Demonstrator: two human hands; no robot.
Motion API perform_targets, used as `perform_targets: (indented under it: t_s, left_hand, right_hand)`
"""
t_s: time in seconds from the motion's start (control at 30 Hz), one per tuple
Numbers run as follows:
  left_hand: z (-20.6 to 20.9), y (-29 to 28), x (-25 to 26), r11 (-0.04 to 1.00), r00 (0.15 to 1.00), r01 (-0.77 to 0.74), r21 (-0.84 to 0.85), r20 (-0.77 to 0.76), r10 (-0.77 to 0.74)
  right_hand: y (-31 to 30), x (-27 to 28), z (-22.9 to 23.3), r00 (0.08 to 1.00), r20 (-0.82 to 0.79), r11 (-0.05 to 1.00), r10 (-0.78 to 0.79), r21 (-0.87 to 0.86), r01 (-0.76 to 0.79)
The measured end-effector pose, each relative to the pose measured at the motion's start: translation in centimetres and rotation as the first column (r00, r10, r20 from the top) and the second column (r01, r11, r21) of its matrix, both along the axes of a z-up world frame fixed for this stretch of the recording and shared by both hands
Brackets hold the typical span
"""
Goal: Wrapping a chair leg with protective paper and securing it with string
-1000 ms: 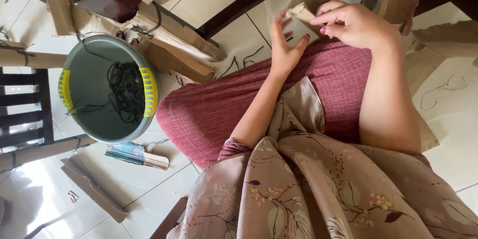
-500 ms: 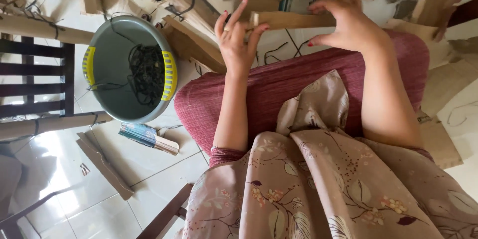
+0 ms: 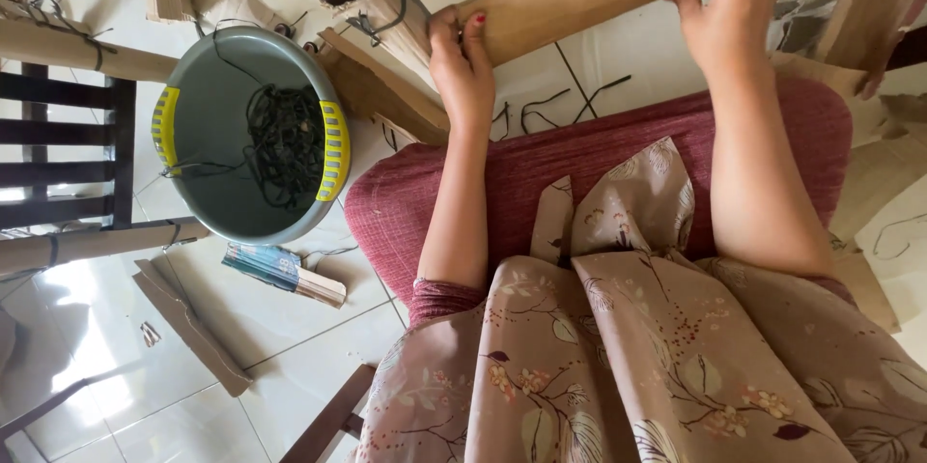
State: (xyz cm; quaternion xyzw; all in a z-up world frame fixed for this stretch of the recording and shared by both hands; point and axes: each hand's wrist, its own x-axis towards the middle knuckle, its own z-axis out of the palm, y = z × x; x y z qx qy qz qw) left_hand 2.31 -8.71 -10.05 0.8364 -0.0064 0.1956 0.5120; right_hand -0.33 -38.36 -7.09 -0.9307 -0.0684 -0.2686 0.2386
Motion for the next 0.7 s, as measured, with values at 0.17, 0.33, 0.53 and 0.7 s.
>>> perform_targets:
  t_s: [0.17, 0.33, 0.53, 0.7]
  left_hand:
    - [-1.5, -1.2, 2.3, 0.997, 0.995, -0.074, -0.034, 0.057, 0.076]
    - [-1.5, -2.1, 3.3, 0.991, 0.986, -0.135, 0.013, 0.104, 0.133]
    - [-3.8, -2.8, 3.7, 0.980, 0.948, -0.016, 0.196, 0.314, -0.047]
    - [-4.6, -2.4, 3.7, 0.710, 0.973, 0.117, 0.695, 0.063, -0.222]
  right_hand:
    - [1.5, 2.2, -3.7, 0.998, 0.058, 0.998, -0.011, 0.063, 0.007]
    - [3.8, 2.4, -6.1, 0.978, -0.014, 0.978, 0.206, -0.019, -0.206]
    - [4.6, 4.4, -6.8, 0.976, -0.003, 0.966, 0.216, -0.143, -0.214]
    - [5.6, 4.7, -4.4, 0.989, -0.055, 0.969, 0.136, -0.201, -0.144]
